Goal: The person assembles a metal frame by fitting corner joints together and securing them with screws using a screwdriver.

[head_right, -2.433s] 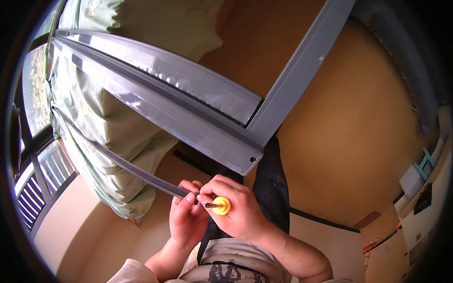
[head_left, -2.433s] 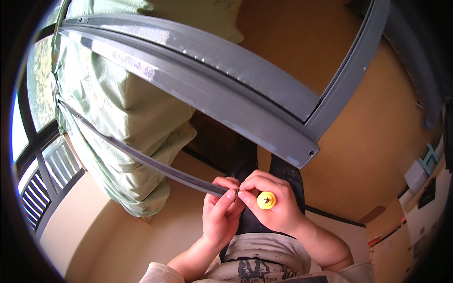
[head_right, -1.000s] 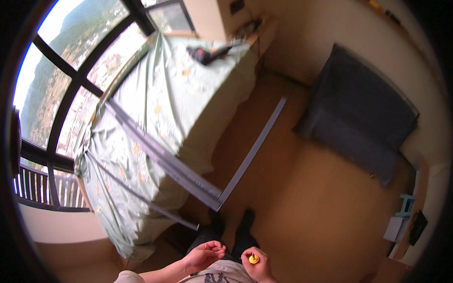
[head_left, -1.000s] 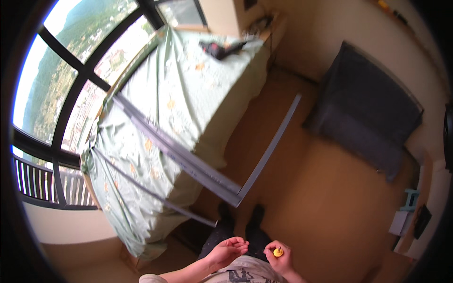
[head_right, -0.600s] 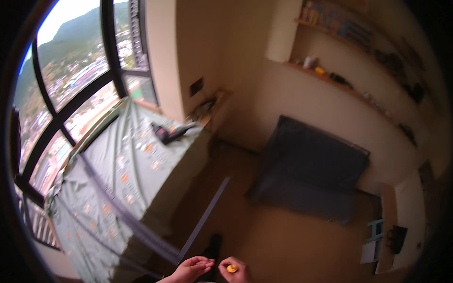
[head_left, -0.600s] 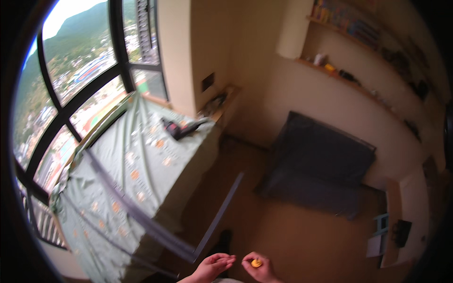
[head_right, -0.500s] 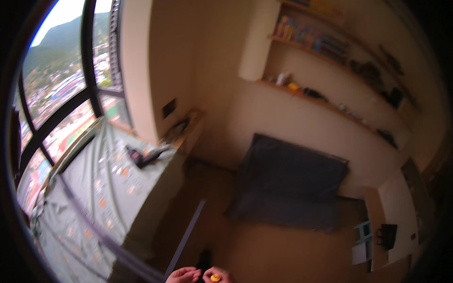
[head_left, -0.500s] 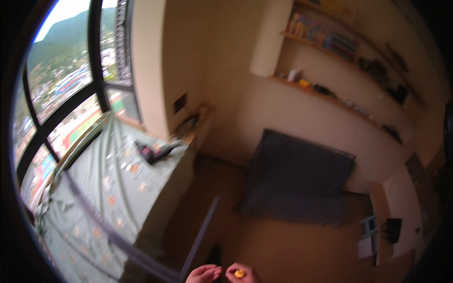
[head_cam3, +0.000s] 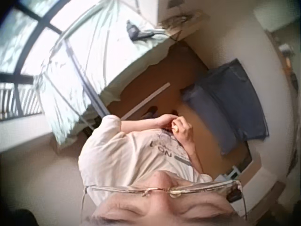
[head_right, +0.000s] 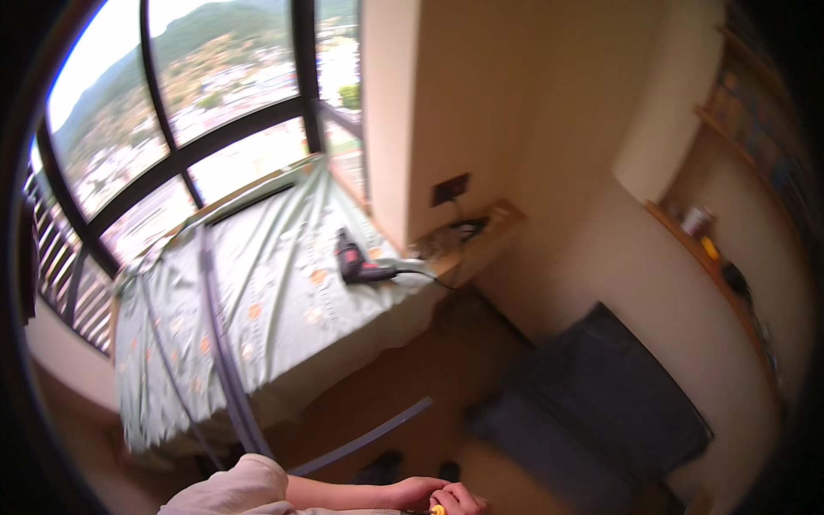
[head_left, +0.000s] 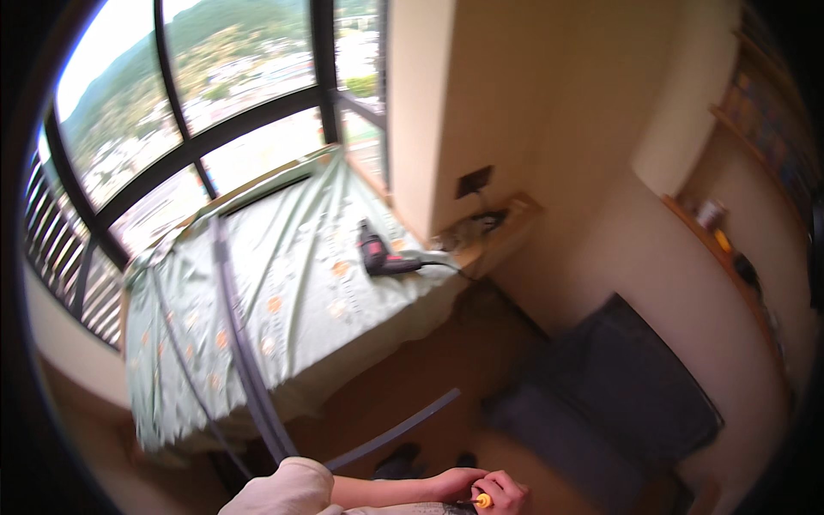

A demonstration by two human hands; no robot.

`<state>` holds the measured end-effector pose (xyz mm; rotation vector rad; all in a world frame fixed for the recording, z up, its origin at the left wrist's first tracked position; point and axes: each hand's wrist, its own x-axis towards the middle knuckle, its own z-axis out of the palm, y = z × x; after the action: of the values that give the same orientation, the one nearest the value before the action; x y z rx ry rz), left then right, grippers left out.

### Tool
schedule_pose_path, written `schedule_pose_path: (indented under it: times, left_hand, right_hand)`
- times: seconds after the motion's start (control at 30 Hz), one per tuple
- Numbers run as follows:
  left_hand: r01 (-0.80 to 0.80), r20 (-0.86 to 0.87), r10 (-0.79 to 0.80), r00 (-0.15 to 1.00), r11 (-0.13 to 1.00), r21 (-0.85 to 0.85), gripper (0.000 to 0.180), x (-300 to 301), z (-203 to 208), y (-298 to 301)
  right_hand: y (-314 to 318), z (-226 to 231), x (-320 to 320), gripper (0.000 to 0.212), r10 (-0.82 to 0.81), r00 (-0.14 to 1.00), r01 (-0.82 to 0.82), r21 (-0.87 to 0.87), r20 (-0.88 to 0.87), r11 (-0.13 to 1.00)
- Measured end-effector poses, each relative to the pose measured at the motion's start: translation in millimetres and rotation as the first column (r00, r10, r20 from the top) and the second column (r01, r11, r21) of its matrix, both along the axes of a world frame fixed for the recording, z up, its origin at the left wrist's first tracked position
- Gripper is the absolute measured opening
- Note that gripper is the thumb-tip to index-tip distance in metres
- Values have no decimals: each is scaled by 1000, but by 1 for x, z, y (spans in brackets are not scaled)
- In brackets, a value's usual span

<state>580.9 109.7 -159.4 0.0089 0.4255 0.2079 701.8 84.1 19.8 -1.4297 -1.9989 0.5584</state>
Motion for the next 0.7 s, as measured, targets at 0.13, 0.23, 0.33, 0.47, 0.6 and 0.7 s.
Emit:
schedule_pose_path:
  times: [0.13, 0.23, 0.33, 0.47, 0.6, 0.7]
  left_hand:
    - [-217, -179, 210, 961, 976, -21, 29, 12, 42, 6]
    - [-374, -367, 354, 860, 927, 19, 28, 13, 47, -20]
    - [-522, -467, 516, 718, 843, 127, 25, 13, 80, -29]
    - [-740, -445, 709, 547, 658, 138, 17, -48, 77, -99]
    - [-929, -388, 887, 251, 334, 162, 14, -125, 50, -161]
    - [-948, -485, 874, 32, 179, 261, 16, -199, 23, -212]
  right_hand:
    - [21, -18, 34, 13, 315, 944, -312, -52, 94, 949]
    - [40, -9, 40, 13, 593, 796, -577, -147, 118, 803]
    - [59, -12, 39, 8, 683, 729, -684, -36, -36, 728]
    - [54, -28, 8, 10, 742, 622, -780, -122, -249, 613]
    - [56, -64, -10, 18, 633, 717, -696, -332, -290, 636]
    - [55, -85, -31, 21, 570, 798, -532, -672, -196, 515]
